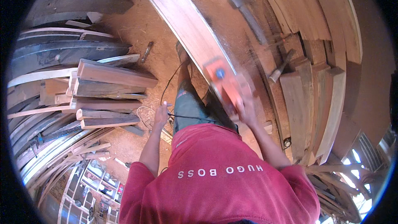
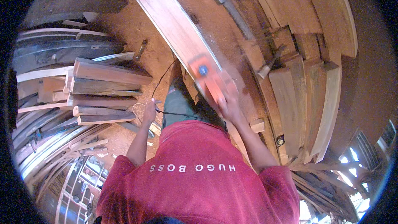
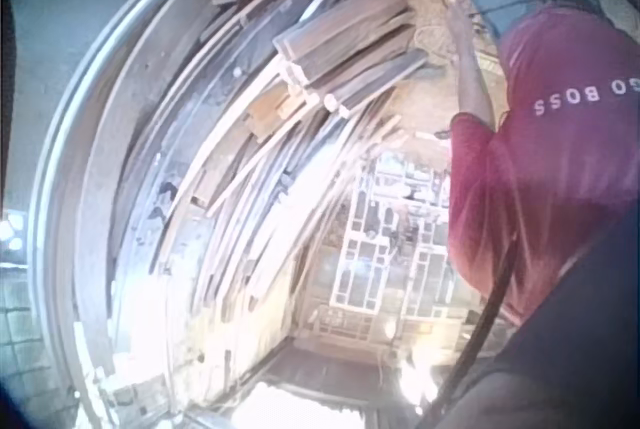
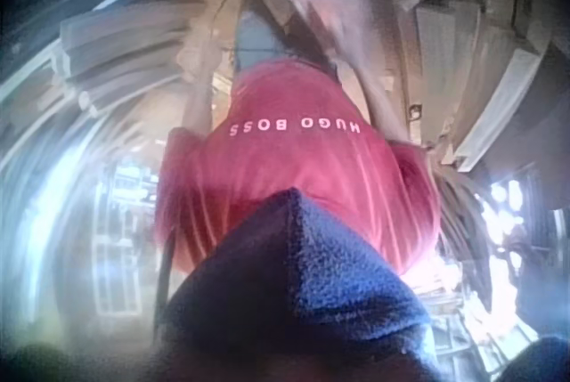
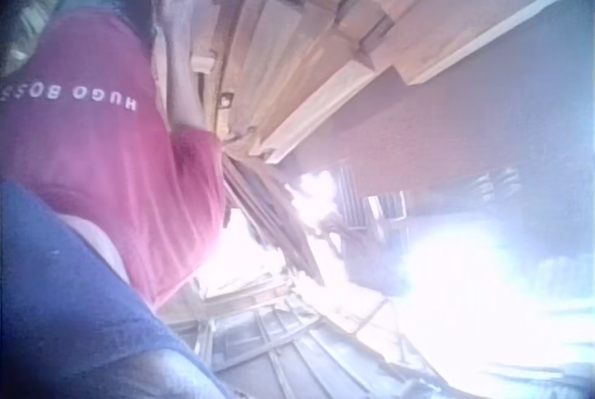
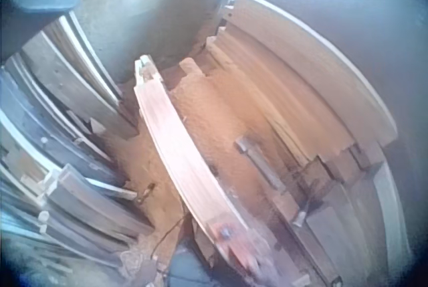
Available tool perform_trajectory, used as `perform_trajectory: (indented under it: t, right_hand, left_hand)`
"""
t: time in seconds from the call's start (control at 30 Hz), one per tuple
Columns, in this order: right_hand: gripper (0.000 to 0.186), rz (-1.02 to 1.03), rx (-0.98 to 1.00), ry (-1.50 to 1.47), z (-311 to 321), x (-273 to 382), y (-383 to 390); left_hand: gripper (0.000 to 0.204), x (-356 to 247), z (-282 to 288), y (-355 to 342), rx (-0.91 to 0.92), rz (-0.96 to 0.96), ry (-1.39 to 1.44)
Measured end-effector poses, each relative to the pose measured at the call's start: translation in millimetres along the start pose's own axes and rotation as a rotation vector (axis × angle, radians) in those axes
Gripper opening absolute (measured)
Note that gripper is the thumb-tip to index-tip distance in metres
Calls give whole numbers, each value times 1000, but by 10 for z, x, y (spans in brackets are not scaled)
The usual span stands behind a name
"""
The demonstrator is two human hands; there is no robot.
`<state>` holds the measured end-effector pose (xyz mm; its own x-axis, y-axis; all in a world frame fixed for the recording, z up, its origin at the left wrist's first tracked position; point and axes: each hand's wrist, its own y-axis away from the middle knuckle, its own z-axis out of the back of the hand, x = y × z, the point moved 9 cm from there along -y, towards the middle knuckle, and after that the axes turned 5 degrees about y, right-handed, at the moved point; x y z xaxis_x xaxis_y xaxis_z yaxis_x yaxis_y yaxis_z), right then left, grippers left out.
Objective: The person shapes a piece of wood by striking it with a hand tool and then using a power tool to smooth the edges.
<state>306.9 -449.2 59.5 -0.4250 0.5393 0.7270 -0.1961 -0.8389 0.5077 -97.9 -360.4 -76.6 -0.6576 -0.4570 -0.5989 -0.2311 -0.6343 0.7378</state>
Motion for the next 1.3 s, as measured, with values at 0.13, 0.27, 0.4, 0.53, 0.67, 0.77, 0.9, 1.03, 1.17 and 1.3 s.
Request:
perform_trajectory:
  t: [0.13, 0.27, 0.4, 0.53, 0.67, 0.77, 0.9, 1.03, 1.17, 1.3]
  right_hand:
    - [52, -48, -18, -76, -90, -316, 547]
    - [55, 144, -285, -34, 121, 354, -50]
    - [61, 29, -44, -102, 9, 957, -1173]
    - [60, 159, -115, -95, 56, 1775, -2232]
    - [57, 237, -156, -147, 21, 2383, -3170]
    - [55, 210, -133, -90, -43, 2808, -3795]
    - [54, 282, -203, -117, -96, 3416, -4464]
    - [56, 325, -284, -136, -86, 3790, -5079]
    - [53, 400, -358, -126, -120, 4183, -5654]
    - [51, 522, -445, -93, -67, 4491, -6181]
  left_hand:
    - [68, 217, -297, 259, -90, -68, 45]
    - [68, 228, -191, 273, -98, 76, 116]
    - [70, 436, 157, 126, -171, 84, 97]
    - [70, 125, 357, -212, -159, 150, 44]
    - [59, -589, 375, -691, -36, 192, 206]
    - [57, -1467, 431, -1198, 14, -127, 239]
    - [84, -2242, 366, -1828, 93, -173, 296]
    - [89, -2619, 445, -2011, 87, -110, 240]
    - [92, -2474, 380, -2105, 72, -185, 426]
    - [62, -2538, 471, -2054, -37, -274, 308]
